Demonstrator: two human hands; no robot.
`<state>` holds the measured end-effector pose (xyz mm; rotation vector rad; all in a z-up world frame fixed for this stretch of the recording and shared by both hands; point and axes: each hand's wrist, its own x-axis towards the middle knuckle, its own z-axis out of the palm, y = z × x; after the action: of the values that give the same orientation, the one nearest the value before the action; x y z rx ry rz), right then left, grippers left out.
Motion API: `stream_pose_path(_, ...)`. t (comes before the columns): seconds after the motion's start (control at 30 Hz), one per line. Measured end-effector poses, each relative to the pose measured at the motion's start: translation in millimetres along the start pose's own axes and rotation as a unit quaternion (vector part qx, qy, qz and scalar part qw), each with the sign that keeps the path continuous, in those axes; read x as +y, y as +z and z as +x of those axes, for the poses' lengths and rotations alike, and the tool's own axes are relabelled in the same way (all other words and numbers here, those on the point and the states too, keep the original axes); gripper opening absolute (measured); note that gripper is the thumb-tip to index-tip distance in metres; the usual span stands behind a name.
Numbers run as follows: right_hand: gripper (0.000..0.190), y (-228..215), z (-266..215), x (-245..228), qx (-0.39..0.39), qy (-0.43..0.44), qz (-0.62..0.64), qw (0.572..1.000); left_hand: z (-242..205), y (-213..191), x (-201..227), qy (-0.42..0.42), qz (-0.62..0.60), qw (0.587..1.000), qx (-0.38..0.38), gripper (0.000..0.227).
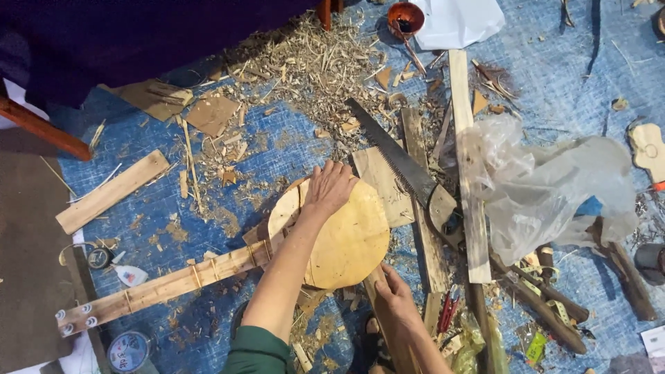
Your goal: Fitting wooden components together to build a stringed instrument and using a hand saw to trim wood.
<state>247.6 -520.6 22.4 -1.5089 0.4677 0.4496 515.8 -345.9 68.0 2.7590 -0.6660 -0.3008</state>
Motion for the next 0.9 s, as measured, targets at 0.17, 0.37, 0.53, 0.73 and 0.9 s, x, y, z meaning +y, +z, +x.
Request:
stream_pose_path(0.17,0.071,16,-12,-12,0.087,0.055,-0.012,0.995,-2,-1,-1,-0.004,-0.019,1.000,0.002,0.035)
stream_pose_path(0.37,0.073,26,-7,-13,0.132,0.045,0.054,0.989,0,6,-6,0.003,-0.025,0.999,0.033,0.034)
stream_pose_path(0.53,0.068,22,0,-10,0.115,0.039,0.041,0.992,-3,5,-7,0.014,-0.003,0.999,0.046,0.032)
stream_pose_path(0.73,0.032,25,-4,-47,0.090,0.039,0.139,0.985,-1,8,-9,0.014,0.006,0.998,0.056,0.031)
stream_pose_path(0.9,0.015,27,3,-43,0.117,0.048,0.083,0.988,-1,5,-8,0.008,0.002,0.999,0.045,0.031)
